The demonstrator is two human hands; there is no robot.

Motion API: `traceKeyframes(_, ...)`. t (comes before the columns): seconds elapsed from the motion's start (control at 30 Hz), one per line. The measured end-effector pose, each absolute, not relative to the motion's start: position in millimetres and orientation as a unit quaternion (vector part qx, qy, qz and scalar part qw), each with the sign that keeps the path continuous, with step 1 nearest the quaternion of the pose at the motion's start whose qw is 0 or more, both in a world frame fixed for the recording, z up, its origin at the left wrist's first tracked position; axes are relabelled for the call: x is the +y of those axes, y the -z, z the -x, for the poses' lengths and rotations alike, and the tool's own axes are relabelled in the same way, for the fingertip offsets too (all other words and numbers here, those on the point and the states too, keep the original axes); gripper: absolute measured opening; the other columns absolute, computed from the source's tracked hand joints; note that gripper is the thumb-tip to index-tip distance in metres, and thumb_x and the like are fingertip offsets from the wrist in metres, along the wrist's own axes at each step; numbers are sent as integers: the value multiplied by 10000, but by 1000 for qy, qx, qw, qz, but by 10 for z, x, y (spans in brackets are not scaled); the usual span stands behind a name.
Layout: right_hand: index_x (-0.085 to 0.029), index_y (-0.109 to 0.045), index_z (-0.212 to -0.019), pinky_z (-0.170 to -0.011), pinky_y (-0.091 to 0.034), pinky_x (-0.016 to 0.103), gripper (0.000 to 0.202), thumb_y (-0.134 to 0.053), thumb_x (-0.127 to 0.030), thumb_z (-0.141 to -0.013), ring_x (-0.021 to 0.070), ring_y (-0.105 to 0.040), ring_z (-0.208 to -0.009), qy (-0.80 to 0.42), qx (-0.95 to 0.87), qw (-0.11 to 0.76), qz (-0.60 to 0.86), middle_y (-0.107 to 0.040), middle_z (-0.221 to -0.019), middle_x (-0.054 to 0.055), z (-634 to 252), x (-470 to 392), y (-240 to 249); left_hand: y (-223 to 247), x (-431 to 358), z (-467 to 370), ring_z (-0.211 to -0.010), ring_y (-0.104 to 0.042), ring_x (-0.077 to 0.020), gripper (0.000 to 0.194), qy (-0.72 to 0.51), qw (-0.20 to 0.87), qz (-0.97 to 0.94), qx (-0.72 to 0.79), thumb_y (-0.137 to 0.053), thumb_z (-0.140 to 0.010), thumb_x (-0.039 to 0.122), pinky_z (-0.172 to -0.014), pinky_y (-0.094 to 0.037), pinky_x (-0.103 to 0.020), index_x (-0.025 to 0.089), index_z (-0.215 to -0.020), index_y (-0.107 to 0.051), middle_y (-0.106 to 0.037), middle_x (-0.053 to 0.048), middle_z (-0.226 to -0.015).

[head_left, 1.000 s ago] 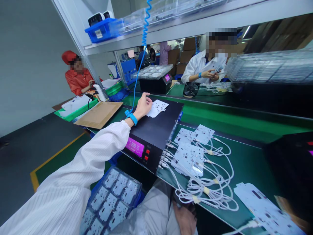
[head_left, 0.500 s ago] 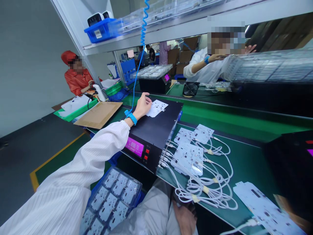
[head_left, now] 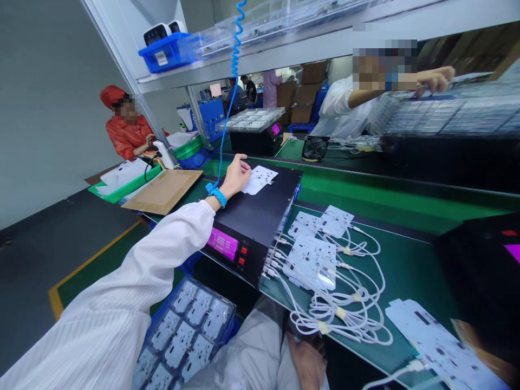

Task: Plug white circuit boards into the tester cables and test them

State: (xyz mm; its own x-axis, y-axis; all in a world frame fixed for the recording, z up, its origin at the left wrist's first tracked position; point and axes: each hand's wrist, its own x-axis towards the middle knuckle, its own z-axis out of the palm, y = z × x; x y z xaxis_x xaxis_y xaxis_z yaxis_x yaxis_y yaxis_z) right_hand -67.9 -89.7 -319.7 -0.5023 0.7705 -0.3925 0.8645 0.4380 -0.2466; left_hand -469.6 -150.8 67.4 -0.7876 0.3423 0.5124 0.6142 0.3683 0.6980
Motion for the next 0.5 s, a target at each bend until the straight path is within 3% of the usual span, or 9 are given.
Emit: traceKeyframes(0.5,81,-452,-1487,-1043,-479,520,875,-467,-602,-939,458,-609,-1263,206,843,122,-482,-591,-1368,357,681,-891,3175,-681,-1506,4681,-757,-644,-149,429,476,142,294,-817,-639,-814,0,-778,-542,-306,194,-1186,-550,-655,0,-896)
